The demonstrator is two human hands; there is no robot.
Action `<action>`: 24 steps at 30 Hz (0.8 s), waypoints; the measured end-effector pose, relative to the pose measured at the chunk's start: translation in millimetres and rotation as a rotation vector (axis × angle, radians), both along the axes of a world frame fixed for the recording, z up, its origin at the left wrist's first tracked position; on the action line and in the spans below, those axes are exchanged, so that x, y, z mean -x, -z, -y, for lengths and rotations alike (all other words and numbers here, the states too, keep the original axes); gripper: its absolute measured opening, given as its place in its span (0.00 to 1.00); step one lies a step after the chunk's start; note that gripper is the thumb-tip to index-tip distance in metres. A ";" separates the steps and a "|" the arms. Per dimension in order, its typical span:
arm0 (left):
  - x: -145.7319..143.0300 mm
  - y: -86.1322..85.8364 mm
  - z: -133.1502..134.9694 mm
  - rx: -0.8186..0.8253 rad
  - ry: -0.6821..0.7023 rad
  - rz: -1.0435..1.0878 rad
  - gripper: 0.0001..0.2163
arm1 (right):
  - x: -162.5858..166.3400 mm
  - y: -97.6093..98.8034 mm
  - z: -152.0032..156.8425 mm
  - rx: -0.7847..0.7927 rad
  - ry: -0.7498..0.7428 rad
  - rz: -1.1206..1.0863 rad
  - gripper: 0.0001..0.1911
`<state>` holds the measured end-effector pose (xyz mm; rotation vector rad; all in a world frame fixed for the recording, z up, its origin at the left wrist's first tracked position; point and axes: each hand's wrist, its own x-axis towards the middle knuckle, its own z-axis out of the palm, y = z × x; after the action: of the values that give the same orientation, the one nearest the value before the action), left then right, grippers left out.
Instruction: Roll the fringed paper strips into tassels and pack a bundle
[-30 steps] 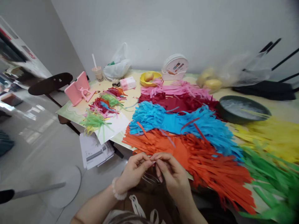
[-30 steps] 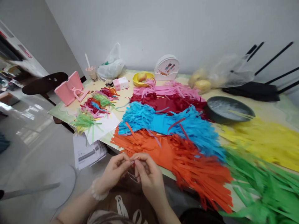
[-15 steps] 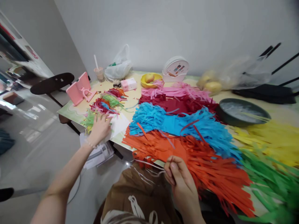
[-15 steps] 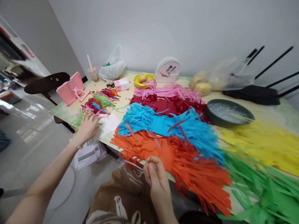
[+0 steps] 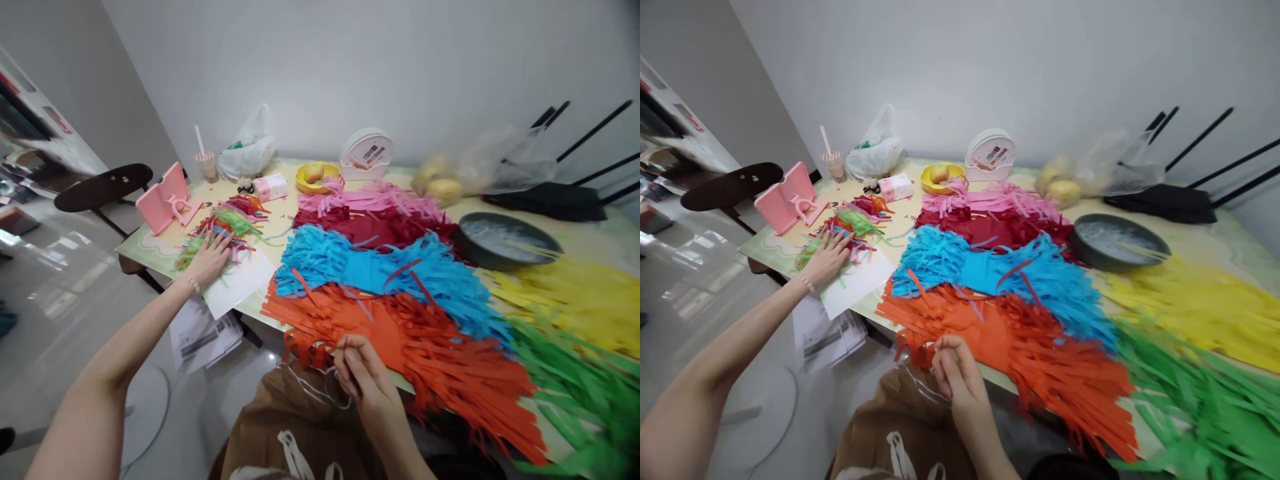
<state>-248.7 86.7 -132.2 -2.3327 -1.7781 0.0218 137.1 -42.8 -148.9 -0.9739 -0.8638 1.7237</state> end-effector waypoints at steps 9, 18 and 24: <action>13.5 6.9 -39.1 0.055 -0.029 0.070 0.19 | 4.0 4.6 0.2 -0.003 -0.008 0.013 0.18; 18.3 -22.6 -24.9 -0.190 -0.199 0.361 0.10 | 1.9 1.3 -2.3 -0.025 0.028 0.057 0.18; 40.9 -91.7 -10.2 -0.663 -0.504 0.708 0.02 | -3.7 -3.3 -15.4 -0.067 0.024 0.139 0.19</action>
<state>-289.6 96.8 -40.4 -1.4528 -2.1511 -1.2329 140.8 -27.5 -145.6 -1.0644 -0.9892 1.6106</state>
